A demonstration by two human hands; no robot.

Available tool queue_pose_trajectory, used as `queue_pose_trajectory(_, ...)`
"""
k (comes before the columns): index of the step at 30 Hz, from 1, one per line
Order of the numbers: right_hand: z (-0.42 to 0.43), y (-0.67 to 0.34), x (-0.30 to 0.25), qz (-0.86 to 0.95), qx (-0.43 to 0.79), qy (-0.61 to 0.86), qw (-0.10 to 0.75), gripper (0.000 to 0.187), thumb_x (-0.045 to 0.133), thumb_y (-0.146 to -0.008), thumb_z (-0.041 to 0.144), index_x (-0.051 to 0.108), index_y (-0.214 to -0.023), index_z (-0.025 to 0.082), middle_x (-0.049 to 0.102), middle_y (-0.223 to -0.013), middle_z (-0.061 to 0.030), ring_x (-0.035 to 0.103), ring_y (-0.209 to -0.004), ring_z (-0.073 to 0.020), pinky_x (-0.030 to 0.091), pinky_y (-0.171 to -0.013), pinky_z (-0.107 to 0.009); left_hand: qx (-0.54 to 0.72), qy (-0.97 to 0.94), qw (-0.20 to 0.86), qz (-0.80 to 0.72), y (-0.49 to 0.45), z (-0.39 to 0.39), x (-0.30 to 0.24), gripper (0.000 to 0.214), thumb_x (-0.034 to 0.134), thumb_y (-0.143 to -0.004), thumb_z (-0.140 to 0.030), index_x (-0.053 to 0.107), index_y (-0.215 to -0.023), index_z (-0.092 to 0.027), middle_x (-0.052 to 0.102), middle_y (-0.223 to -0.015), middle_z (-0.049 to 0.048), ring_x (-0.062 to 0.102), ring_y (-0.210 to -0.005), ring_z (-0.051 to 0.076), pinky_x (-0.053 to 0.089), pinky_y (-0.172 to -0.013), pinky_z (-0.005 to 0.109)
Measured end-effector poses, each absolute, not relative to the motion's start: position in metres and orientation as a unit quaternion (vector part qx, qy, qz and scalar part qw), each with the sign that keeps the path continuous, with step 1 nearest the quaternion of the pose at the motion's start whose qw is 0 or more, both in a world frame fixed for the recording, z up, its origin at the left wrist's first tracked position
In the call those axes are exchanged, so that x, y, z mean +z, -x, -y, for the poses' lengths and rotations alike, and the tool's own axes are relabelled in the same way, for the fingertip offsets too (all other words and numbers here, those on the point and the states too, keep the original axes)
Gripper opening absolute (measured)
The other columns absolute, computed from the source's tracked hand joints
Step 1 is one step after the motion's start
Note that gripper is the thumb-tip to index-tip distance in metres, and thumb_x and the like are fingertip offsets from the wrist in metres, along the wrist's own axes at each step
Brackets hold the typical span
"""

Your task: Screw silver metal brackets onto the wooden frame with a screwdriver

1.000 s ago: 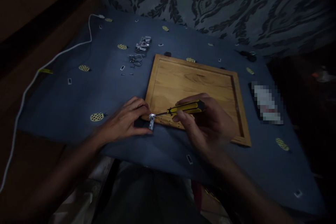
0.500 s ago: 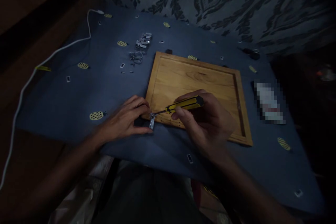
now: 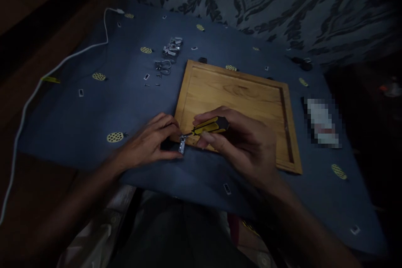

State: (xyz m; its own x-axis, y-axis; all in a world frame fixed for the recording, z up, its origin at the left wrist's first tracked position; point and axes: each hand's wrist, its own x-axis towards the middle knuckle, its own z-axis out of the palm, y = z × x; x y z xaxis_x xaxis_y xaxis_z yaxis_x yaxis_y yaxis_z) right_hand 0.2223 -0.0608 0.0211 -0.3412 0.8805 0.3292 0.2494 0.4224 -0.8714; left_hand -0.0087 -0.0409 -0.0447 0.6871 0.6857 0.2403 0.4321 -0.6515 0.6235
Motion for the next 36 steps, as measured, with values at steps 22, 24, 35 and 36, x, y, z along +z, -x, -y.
queue_pose_trajectory(22,0.073,-0.22,0.013,0.69,0.244,0.445,0.517,0.01,0.079,-0.092,0.029,0.068,-0.092,0.029,0.07,-0.084,0.0005,0.07,-0.067,-0.0188,0.058,-0.058,-0.035,0.264,-0.882,0.252,-0.298,0.009,0.04,-0.046,0.042,0.077,-0.093,-0.049,0.068,-0.118,-0.017,0.065,-0.111,0.008,0.059,-0.106,0.024,0.052,-0.093,0.036)
queue_pose_trajectory(24,0.073,-0.22,0.01,0.689,0.256,0.438,0.517,0.01,0.078,-0.092,0.026,0.069,-0.094,0.028,0.069,-0.085,0.001,0.07,-0.068,-0.0178,0.058,-0.059,-0.034,0.266,-0.883,0.249,-0.296,0.009,0.04,-0.046,0.042,0.077,-0.093,-0.048,0.067,-0.118,-0.016,0.065,-0.111,0.0085,0.059,-0.106,0.025,0.051,-0.093,0.036)
queue_pose_trajectory(35,0.074,-0.217,0.004,0.671,0.294,0.442,0.517,0.012,0.079,-0.091,0.022,0.069,-0.097,0.026,0.068,-0.09,0.0003,0.069,-0.067,-0.0153,0.061,-0.06,-0.032,0.252,-0.883,0.257,-0.302,0.009,0.04,-0.044,0.04,0.078,-0.093,-0.047,0.067,-0.118,-0.018,0.064,-0.112,0.0076,0.059,-0.106,0.025,0.052,-0.093,0.036)
queue_pose_trajectory(36,0.074,-0.217,0.004,0.676,0.289,0.439,0.516,0.012,0.079,-0.09,0.021,0.07,-0.096,0.026,0.069,-0.089,0.0007,0.069,-0.068,-0.015,0.06,-0.061,-0.031,0.254,-0.882,0.258,-0.302,0.009,0.04,-0.043,0.039,0.078,-0.093,-0.047,0.067,-0.117,-0.018,0.064,-0.112,0.0076,0.059,-0.106,0.025,0.052,-0.093,0.036)
